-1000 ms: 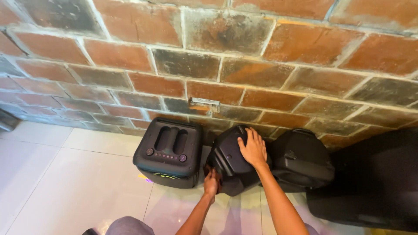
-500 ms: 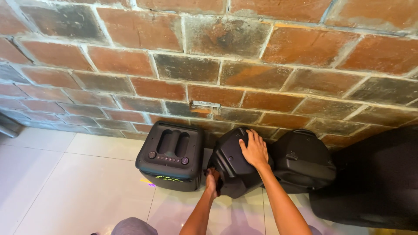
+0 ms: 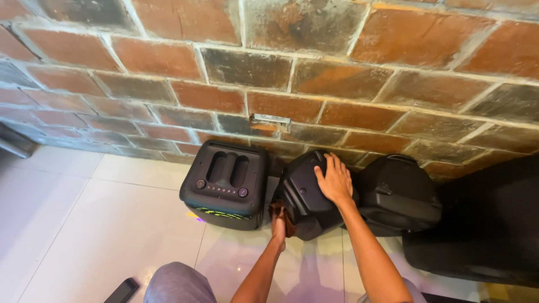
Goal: Wiping down speakers and a surface with a cloth.
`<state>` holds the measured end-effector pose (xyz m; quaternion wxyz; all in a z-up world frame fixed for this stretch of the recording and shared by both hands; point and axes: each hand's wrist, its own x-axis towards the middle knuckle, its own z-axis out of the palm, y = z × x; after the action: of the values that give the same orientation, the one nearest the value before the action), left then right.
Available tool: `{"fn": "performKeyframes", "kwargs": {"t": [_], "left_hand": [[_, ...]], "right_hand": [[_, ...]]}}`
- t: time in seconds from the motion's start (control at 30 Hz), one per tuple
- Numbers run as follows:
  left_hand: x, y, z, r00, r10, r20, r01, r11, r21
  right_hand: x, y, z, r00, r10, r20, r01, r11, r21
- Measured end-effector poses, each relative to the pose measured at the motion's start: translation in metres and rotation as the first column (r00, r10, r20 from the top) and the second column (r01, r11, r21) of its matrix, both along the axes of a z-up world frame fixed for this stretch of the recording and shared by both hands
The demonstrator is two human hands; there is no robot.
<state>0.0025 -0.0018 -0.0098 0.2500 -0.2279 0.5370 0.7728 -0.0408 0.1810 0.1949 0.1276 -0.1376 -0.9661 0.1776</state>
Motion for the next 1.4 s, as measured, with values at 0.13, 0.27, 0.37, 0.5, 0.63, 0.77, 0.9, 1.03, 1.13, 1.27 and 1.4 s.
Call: {"fn": "performKeyframes", "kwargs": {"t": [0.13,0.27,0.37,0.5,0.63,0.77,0.9,1.03,1.13,1.27,1.4], "left_hand": [[-0.027,0.015,-0.100,0.986,-0.127,0.110,0.114,0.986,0.119],[-0.057,0.031,-0.124,0.992,-0.032,0.123,-0.012,0.940,0.341],[-0.060,0.034,-0.122,0.992,0.055,0.114,-0.088,0.944,0.317],[-0.060,0.031,-0.135,0.972,0.007,0.237,-0.062,0.971,0.230],[-0.051,0.030,-0.104,0.989,-0.014,0.145,-0.029,0.955,0.294],[-0.042,0.026,-0.063,0.990,-0.038,0.134,0.019,0.990,0.140],[-0.017,0.007,0.034,0.998,0.012,-0.065,0.011,0.943,0.334],[0.008,0.009,0.045,0.983,0.145,-0.110,-0.097,0.930,0.354],[0.014,0.013,0.038,0.972,0.177,-0.153,-0.136,0.960,0.246],[0.014,0.012,0.010,0.983,0.118,-0.141,-0.086,0.974,0.211],[-0.002,0.020,-0.042,0.998,0.003,-0.056,0.009,0.978,0.207]], "right_hand": [[0.000,0.003,0.002,1.000,0.009,0.001,-0.009,1.000,0.012],[-0.002,0.002,0.003,1.000,0.007,-0.005,-0.007,1.000,0.005],[0.001,0.002,0.001,1.000,0.005,0.012,-0.005,1.000,-0.002],[-0.003,0.003,-0.002,1.000,0.009,-0.003,-0.009,1.000,0.025],[-0.001,0.001,-0.002,1.000,0.016,-0.027,-0.016,1.000,0.027],[0.000,0.001,-0.001,1.000,0.024,-0.016,-0.023,0.999,0.042],[0.000,0.001,0.001,1.000,0.018,-0.001,-0.018,0.999,0.031],[0.001,-0.001,0.003,1.000,0.022,0.021,-0.023,0.999,0.022],[-0.002,0.001,0.004,1.000,0.016,0.002,-0.016,1.000,0.012],[0.000,0.000,0.001,1.000,0.021,0.008,-0.021,1.000,0.013],[0.000,0.000,0.003,1.000,0.009,0.008,-0.010,0.999,0.033]]}}
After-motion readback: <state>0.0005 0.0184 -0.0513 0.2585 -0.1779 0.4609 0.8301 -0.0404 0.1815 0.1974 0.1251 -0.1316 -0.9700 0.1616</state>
